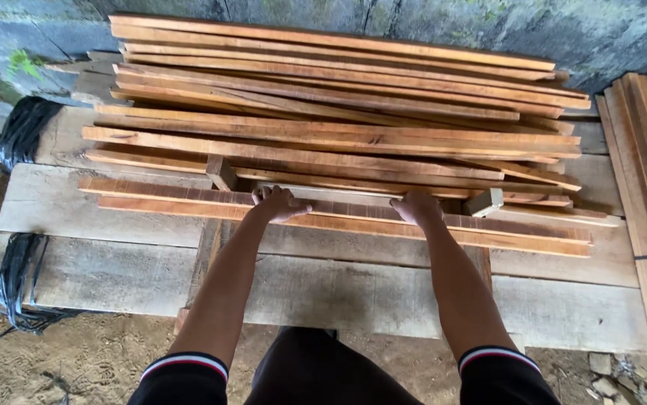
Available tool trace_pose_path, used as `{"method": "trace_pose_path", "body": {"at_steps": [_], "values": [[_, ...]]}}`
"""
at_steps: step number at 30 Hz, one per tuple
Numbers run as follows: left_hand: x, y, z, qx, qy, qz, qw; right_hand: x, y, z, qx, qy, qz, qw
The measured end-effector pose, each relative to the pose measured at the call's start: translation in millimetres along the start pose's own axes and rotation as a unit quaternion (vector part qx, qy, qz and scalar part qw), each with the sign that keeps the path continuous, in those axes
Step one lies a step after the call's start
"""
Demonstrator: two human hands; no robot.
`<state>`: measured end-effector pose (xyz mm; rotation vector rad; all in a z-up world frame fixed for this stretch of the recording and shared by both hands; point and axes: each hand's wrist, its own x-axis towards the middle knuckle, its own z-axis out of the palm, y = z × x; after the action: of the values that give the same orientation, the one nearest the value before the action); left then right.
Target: Inspecting and organizing thin wooden strips on a workbench in a workshop.
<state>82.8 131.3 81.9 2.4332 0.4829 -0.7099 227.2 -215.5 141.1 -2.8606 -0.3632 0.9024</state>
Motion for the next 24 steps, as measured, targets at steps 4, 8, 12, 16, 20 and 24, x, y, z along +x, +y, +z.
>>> {"method": "trace_pose_path", "body": {"at_steps": [4,8,12,16,20,24], "values": [[-11,4,-9,-0.010,0.006,-0.001,1.000,1,1,2,-0.004,0.008,-0.011,1.000],[-23,9,-15,-0.022,0.008,-0.005,1.000,-3,3,7,-0.005,0.030,-0.013,0.999],[-14,6,-8,-0.022,0.021,-0.010,1.000,13,14,20,0.005,0.046,-0.013,0.999],[-45,24,-28,-0.062,0.008,-0.007,0.998,7,10,17,-0.005,0.056,-0.010,0.998],[-78,42,-51,-0.085,-0.001,0.003,0.996,-1,7,16,0.027,0.083,-0.007,0.996],[-98,48,-62,-0.130,0.024,0.047,0.990,2,9,17,0.025,0.103,-0.004,0.994]]}}
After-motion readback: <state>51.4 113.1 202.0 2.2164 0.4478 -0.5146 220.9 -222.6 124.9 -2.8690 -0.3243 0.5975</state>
